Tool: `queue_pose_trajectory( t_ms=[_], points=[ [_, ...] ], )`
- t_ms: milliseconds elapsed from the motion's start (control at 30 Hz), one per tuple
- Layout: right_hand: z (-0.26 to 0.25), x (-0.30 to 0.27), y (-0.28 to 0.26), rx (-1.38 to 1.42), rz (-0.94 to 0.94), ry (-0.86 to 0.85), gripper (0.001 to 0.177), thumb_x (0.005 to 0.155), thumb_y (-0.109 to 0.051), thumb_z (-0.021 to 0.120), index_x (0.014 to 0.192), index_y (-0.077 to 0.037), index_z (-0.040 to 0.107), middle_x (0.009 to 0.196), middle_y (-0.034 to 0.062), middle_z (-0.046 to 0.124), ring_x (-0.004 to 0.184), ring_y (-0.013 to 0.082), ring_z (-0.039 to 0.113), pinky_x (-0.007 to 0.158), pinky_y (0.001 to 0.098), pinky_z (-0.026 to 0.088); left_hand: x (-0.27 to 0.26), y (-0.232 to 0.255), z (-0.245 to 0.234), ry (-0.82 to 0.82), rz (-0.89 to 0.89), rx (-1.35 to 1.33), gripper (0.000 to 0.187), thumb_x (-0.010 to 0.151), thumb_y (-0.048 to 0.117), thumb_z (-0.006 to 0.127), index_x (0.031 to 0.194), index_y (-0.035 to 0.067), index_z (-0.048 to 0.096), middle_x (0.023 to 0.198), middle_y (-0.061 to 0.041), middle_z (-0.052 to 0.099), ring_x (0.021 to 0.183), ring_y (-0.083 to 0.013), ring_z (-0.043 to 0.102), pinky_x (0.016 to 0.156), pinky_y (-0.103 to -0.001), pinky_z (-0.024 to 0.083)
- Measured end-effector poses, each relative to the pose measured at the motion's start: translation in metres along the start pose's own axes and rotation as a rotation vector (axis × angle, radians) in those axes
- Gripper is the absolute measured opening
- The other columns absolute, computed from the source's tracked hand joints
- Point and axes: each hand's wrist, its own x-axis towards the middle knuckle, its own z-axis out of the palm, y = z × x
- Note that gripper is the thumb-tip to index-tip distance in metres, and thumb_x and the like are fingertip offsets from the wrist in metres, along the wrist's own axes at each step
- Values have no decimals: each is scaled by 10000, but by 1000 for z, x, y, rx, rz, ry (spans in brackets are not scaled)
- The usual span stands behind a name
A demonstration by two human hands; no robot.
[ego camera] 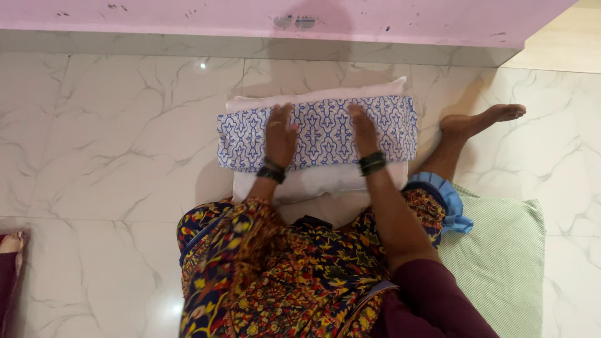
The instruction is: The person sits on the floor and removes a blue and white patterned pillowcase from a pillow by hand. They then remove a green checkered pillowcase from a second pillow. Both pillowcases are placed on the floor next to the pillows.
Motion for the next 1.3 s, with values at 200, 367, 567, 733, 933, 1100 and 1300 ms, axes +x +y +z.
queue_pose_trajectory(
  t_ms=[200, 367, 567, 733, 933, 1100, 1300],
  points=[
    [80, -25, -71, -800, 228, -540, 611, 1013, -494, 454, 1533, -179, 397, 1670, 117, 279, 1541, 338, 238, 1165, 683, 172, -17, -22, 52, -526, -189, 482, 693, 994, 472, 453, 1605, 197, 275, 1701, -76, 141, 1561, -349, 73, 1212, -634, 42],
    [43, -29, -56, -954, 378, -451, 910, 944, -714, 397, 1643, -187, 148, 1715, 116, 78, 1565, 341, 44, 1183, 689, 33, -45, -40, 29, -545, -324, 582, 801, 998, 610, 383, 1646, 193, 165, 1727, -53, 33, 1581, -331, 3, 1218, -618, -20],
    [-9, -30, -26, -948, 681, -316, 941, 926, -776, 347, 1664, -242, 109, 1743, 75, 33, 1600, 319, 10, 1193, 721, 27, -62, -68, 6, -406, -413, 639, 831, 1003, 632, 384, 1653, 159, 173, 1742, -87, 47, 1590, -367, 8, 1215, -655, -16],
    [-48, -54, -14, -816, 874, -189, 959, 903, -785, 364, 1662, -267, 91, 1736, 91, 15, 1583, 353, 17, 1182, 729, 63, -76, -82, -6, -295, -514, 616, 878, 966, 674, 396, 1638, 161, 159, 1725, -127, 60, 1566, -403, 17, 1190, -664, -5],
    [-92, -116, -6, -494, 737, -65, 967, 972, -680, 470, 1656, -86, 130, 1612, 314, 304, 1478, 474, 345, 1206, 494, 329, -81, -117, -5, -234, -821, 596, 834, 980, 662, 341, 1661, 214, 162, 1727, -139, 132, 1535, -441, 201, 1172, -703, 151],
    [-97, -136, -7, -365, 591, -45, 958, 998, -602, 521, 1638, 6, 149, 1518, 381, 409, 1395, 522, 440, 1146, 474, 387, -90, -138, -18, -125, -1043, 395, 915, 1001, 747, 333, 1625, 81, 265, 1551, -277, 438, 1393, -466, 463, 1132, -589, 356],
    [-95, -140, -20, -327, 658, -8, 968, 978, -650, 492, 1602, 31, 202, 1546, 362, 387, 1416, 497, 407, 1159, 462, 346, -90, -127, -45, -204, -1241, 284, 1063, 894, 837, 345, 1476, -51, 398, 1358, -323, 589, 1273, -464, 576, 1085, -554, 414]
  ],
)
